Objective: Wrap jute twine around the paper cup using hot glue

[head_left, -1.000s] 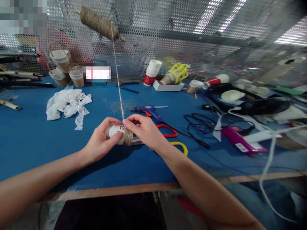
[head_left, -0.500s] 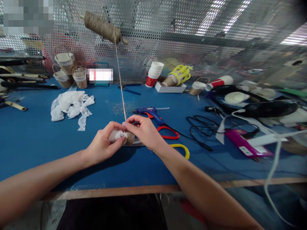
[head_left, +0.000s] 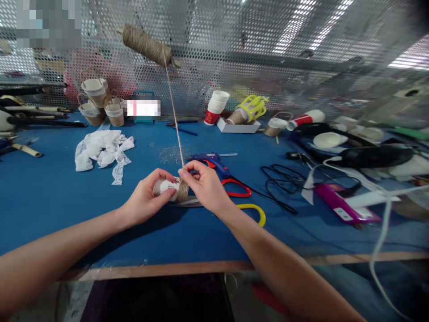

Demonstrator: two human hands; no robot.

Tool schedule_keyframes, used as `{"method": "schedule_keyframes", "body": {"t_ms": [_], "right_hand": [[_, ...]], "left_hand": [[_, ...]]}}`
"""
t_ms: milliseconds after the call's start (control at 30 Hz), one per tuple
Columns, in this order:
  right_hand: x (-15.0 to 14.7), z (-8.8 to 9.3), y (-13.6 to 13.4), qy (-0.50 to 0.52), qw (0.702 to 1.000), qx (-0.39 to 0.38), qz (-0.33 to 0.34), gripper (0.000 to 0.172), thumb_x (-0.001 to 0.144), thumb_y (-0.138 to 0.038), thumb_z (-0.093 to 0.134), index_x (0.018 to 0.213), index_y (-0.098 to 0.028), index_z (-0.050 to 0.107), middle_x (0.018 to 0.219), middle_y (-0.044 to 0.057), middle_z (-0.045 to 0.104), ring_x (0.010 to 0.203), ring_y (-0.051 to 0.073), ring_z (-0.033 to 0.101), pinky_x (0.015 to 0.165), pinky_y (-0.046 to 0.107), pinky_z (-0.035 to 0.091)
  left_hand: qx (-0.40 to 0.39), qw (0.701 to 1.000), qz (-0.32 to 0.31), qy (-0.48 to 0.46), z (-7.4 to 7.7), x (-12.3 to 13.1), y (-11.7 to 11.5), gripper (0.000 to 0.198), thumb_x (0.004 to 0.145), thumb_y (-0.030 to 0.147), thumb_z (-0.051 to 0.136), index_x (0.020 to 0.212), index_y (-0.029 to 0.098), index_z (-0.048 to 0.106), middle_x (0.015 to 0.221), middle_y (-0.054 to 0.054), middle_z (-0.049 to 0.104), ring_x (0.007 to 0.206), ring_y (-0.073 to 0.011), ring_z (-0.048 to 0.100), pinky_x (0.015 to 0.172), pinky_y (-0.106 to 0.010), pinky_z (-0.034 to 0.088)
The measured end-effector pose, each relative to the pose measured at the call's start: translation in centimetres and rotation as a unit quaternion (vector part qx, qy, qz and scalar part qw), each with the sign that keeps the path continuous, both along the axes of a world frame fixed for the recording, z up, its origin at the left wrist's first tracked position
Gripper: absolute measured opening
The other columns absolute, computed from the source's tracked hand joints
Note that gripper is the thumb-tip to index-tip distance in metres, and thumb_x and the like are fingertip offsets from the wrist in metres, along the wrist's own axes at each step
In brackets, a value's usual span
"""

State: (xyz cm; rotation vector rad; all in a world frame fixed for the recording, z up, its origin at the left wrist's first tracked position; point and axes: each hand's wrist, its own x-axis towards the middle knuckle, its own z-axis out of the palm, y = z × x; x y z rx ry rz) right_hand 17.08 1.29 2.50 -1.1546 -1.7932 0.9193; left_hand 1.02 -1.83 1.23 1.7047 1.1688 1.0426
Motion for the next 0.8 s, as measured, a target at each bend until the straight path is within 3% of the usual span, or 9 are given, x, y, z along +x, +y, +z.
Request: {"method": "schedule_keyframes", "body": {"t_ms": [100, 333, 467, 600, 700, 800], "right_hand": [[0.04, 0.03, -0.12, -0.018, 0.999, 0.039, -0.016, 0.017, 0.079, -0.034, 0.052, 0.072, -0.019, 0.051, 0.069, 0.000, 0.051, 0.062, 0.012, 0.046, 0.060, 0.026, 0.039], [-0.03, -0.10, -0.13, -0.032, 0.998, 0.049, 0.007, 0.015, 0.080, -0.030, 0.052, 0.070, -0.019, 0.049, 0.069, 0.000, 0.051, 0.065, 0.012, 0.047, 0.062, 0.027, 0.039], [0.13, -0.22, -0.04, -0.041, 0.999, 0.008, 0.025, 0.018, 0.080, -0.034, 0.052, 0.070, -0.019, 0.050, 0.067, -0.001, 0.050, 0.059, 0.011, 0.046, 0.058, 0.026, 0.038], [0.08, -0.32, -0.19, 0.019, 0.997, -0.067, 0.028, 0.023, 0.075, -0.040, 0.057, 0.068, -0.019, 0.050, 0.062, -0.002, 0.051, 0.054, 0.011, 0.046, 0.053, 0.025, 0.039], [-0.05, -0.47, -0.29, 0.052, 0.995, -0.084, 0.004, 0.021, 0.073, -0.039, 0.059, 0.069, -0.018, 0.053, 0.061, -0.002, 0.052, 0.053, 0.011, 0.047, 0.052, 0.025, 0.039], [-0.16, -0.76, -0.24, 0.032, 0.998, -0.056, -0.014, 0.019, 0.072, -0.036, 0.059, 0.069, -0.018, 0.054, 0.064, 0.000, 0.054, 0.057, 0.012, 0.049, 0.054, 0.026, 0.041]], "left_hand": [[0.007, 1.000, -0.003, 0.006, 0.19, -0.05, 0.00, 0.017, 0.076, 0.027, 0.055, 0.088, 0.015, 0.051, 0.073, 0.000, 0.055, 0.054, -0.0073, 0.045, 0.050, -0.017, 0.039], [0.008, 1.000, -0.019, 0.020, 0.16, 0.06, -0.06, 0.018, 0.076, 0.028, 0.054, 0.089, 0.016, 0.051, 0.069, 0.002, 0.052, 0.052, -0.0072, 0.043, 0.049, -0.017, 0.038], [0.024, 0.999, -0.016, 0.034, -0.17, -0.04, -0.17, 0.018, 0.077, 0.027, 0.054, 0.091, 0.015, 0.051, 0.072, 0.002, 0.054, 0.053, -0.0070, 0.044, 0.050, -0.017, 0.038], [0.033, 0.998, -0.012, 0.048, -0.22, -0.03, -0.45, 0.018, 0.077, 0.025, 0.054, 0.093, 0.016, 0.051, 0.074, 0.002, 0.056, 0.054, -0.0073, 0.046, 0.052, -0.018, 0.038], [-0.003, 1.000, -0.006, 0.005, 0.09, 0.27, -0.53, 0.021, 0.075, 0.025, 0.057, 0.094, 0.017, 0.051, 0.077, 0.001, 0.057, 0.059, -0.0083, 0.049, 0.055, -0.019, 0.039], [-0.100, 0.989, 0.004, -0.110, 0.32, 0.62, -0.33, 0.025, 0.072, 0.028, 0.062, 0.091, 0.016, 0.051, 0.073, 0.002, 0.055, 0.059, -0.0082, 0.049, 0.056, -0.019, 0.040]]}}
